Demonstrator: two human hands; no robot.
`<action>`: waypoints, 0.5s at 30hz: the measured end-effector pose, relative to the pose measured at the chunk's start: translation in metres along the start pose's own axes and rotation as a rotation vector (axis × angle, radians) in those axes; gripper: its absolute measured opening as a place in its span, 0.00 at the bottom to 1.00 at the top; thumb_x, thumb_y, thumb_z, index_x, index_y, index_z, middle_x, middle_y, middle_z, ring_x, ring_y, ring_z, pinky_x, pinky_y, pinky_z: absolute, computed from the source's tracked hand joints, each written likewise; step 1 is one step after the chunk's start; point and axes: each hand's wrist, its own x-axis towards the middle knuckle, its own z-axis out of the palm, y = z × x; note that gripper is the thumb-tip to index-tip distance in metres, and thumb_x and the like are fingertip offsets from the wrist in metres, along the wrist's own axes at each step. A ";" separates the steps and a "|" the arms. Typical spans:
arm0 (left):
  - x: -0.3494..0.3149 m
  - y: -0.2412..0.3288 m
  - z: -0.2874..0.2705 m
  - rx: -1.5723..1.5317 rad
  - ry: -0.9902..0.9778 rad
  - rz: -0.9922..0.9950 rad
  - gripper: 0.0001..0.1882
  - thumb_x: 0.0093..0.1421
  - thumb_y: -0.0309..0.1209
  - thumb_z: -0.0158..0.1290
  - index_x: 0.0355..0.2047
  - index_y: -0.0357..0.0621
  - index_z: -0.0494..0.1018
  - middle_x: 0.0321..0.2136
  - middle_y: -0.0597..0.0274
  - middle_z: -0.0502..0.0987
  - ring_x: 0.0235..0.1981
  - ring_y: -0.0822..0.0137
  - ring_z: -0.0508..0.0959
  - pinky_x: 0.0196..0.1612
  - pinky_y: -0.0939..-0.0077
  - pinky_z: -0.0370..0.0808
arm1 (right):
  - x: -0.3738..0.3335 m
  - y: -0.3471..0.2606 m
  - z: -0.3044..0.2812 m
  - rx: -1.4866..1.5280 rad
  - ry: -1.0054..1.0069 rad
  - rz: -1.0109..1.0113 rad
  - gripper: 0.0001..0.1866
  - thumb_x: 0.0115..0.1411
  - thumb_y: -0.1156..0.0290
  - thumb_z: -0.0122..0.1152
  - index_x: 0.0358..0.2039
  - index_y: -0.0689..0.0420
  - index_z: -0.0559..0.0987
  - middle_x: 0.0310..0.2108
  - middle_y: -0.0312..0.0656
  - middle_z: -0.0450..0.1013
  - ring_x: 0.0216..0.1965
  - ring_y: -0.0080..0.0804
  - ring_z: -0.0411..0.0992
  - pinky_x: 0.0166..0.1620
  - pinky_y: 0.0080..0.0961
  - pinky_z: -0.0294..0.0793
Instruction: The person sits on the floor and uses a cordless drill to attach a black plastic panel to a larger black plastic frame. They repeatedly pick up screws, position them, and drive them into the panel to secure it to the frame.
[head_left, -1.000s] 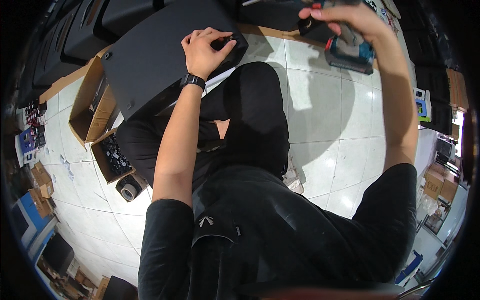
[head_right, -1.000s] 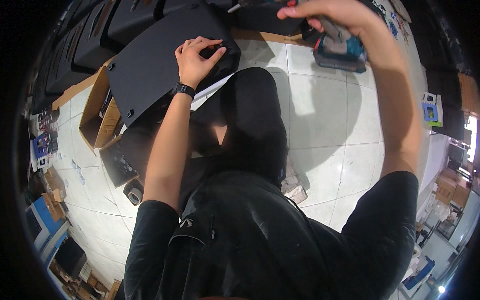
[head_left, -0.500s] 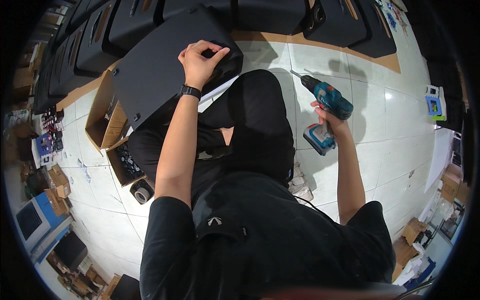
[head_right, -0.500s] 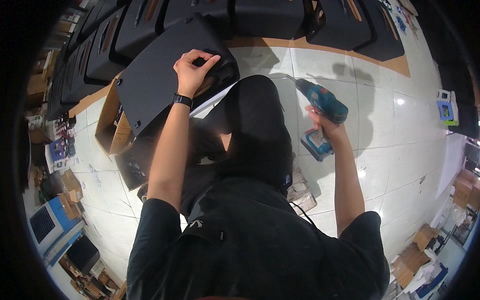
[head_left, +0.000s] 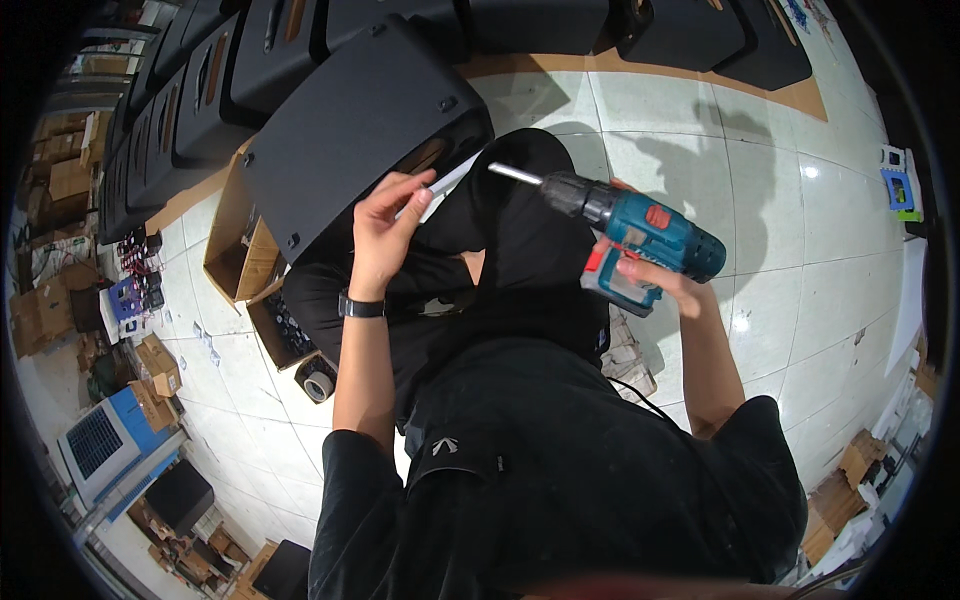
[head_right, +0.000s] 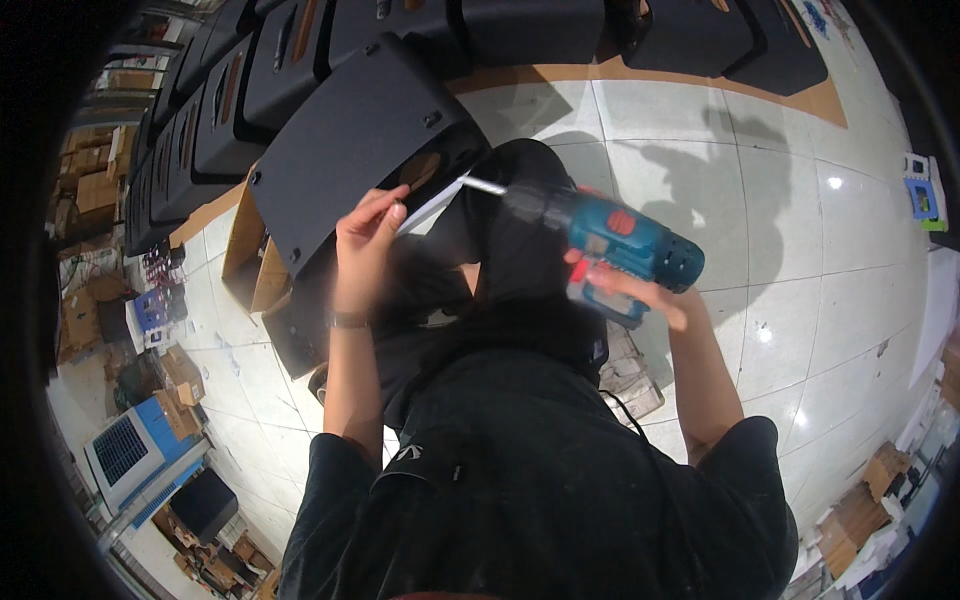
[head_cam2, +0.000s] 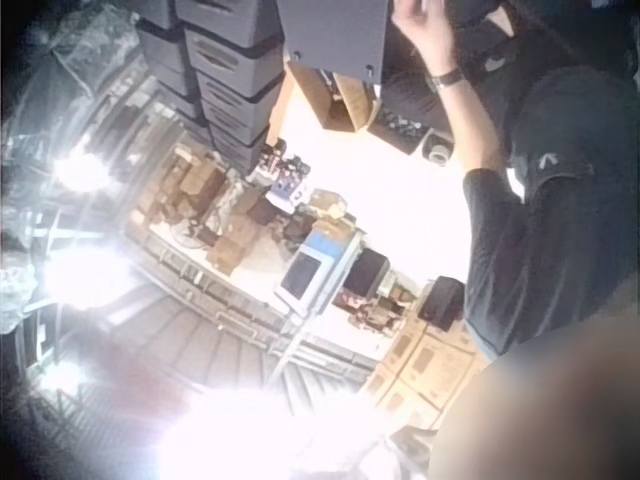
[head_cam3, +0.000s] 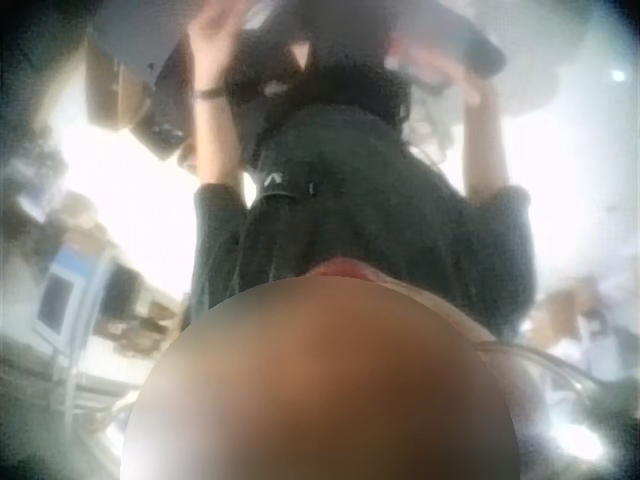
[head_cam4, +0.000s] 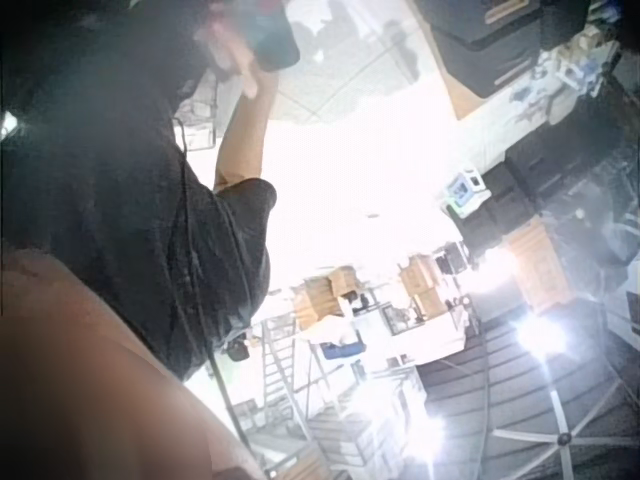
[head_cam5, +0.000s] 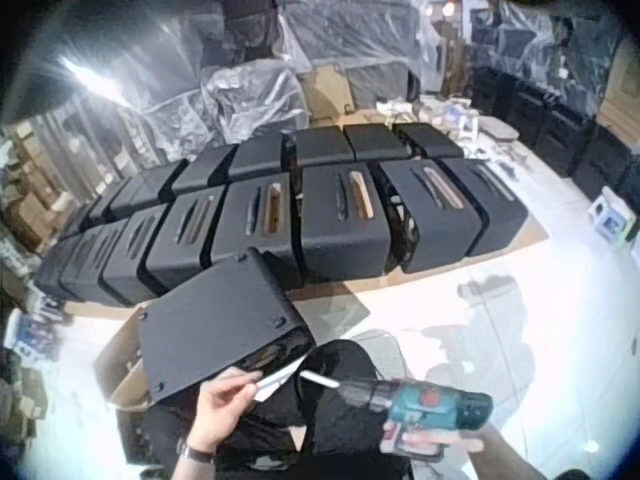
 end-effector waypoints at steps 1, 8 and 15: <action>-0.009 0.005 0.004 -0.028 -0.016 -0.016 0.13 0.68 0.24 0.61 0.52 0.35 0.82 0.41 0.63 0.80 0.42 0.74 0.76 0.49 0.80 0.73 | 0.003 0.001 0.008 0.055 -0.046 -0.013 0.47 0.56 0.77 0.74 0.75 0.48 0.64 0.49 0.40 0.81 0.50 0.30 0.81 0.57 0.32 0.79; -0.033 0.014 0.012 -0.228 -0.071 0.074 0.13 0.68 0.22 0.60 0.52 0.35 0.82 0.42 0.62 0.79 0.43 0.72 0.76 0.50 0.78 0.72 | 0.009 -0.007 0.034 0.107 -0.223 -0.031 0.47 0.55 0.77 0.74 0.75 0.52 0.63 0.46 0.41 0.82 0.49 0.31 0.82 0.57 0.34 0.80; -0.049 0.014 -0.002 -0.200 -0.136 0.069 0.13 0.68 0.23 0.60 0.52 0.35 0.83 0.39 0.64 0.77 0.41 0.73 0.75 0.45 0.79 0.72 | -0.004 -0.012 0.046 0.017 -0.197 -0.021 0.51 0.49 0.80 0.72 0.75 0.57 0.62 0.45 0.43 0.83 0.36 0.23 0.78 0.41 0.23 0.78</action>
